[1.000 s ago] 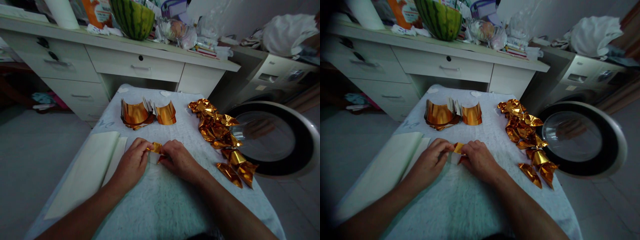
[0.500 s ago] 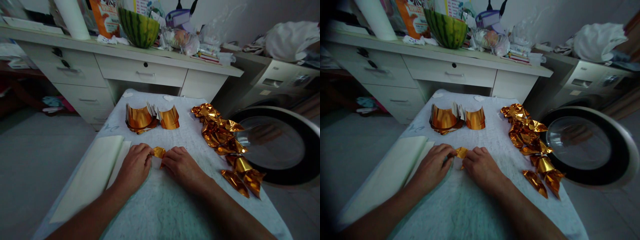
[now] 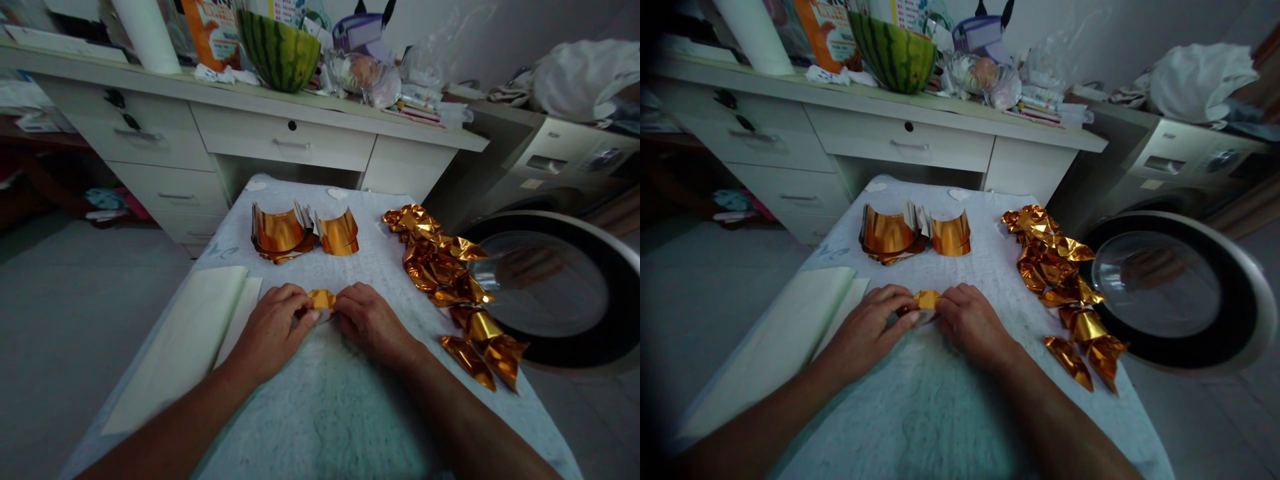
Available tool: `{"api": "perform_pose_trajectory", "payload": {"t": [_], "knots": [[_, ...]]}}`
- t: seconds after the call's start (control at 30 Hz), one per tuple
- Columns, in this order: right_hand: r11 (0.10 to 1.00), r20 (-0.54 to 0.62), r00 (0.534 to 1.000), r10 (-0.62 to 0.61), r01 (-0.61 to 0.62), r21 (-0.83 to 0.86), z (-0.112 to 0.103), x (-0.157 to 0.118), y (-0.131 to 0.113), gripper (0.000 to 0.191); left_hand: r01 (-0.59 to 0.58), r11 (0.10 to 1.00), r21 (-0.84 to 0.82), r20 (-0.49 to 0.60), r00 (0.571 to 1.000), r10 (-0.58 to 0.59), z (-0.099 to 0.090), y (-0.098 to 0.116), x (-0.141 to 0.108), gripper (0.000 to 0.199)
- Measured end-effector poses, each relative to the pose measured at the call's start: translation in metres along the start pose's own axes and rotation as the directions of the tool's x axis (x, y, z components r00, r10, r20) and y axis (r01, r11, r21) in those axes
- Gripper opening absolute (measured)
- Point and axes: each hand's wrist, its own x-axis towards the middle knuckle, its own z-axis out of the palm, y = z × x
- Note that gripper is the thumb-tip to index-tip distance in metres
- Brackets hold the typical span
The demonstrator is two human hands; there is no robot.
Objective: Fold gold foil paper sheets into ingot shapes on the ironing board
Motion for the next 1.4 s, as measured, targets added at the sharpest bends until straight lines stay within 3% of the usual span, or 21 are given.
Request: {"api": "perform_pose_trajectory", "payload": {"t": [0.13,0.37,0.53,0.93,1.4], "knots": [[0.992,-0.022,0.998,0.059,-0.056,0.113,0.0008,0.0003,0.0057,0.020,0.019,1.000,0.022,0.013,1.000,-0.019,-0.0003,0.0032,-0.0012,0.030],[0.982,-0.043,0.996,0.082,-0.074,0.173,0.0015,0.0020,0.0080,0.021,-0.013,1.000,0.021,-0.013,1.000,0.013,0.0059,-0.0029,-0.0034,0.032],[0.978,-0.030,0.995,0.092,-0.085,0.189,0.0007,0.0015,0.0065,0.021,0.043,0.999,0.021,-0.089,0.995,-0.041,0.0051,-0.0025,-0.0047,0.023],[0.981,0.016,0.994,0.112,-0.113,0.160,0.0012,0.0017,0.0060,0.015,-0.123,0.983,0.134,0.015,0.992,0.122,0.0043,-0.0030,-0.0035,0.012],[0.937,0.053,0.956,0.290,-0.295,0.189,-0.0002,0.0041,0.0062,0.006,0.027,0.963,0.270,0.061,0.997,-0.046,0.0027,-0.0016,0.0000,0.015]]}}
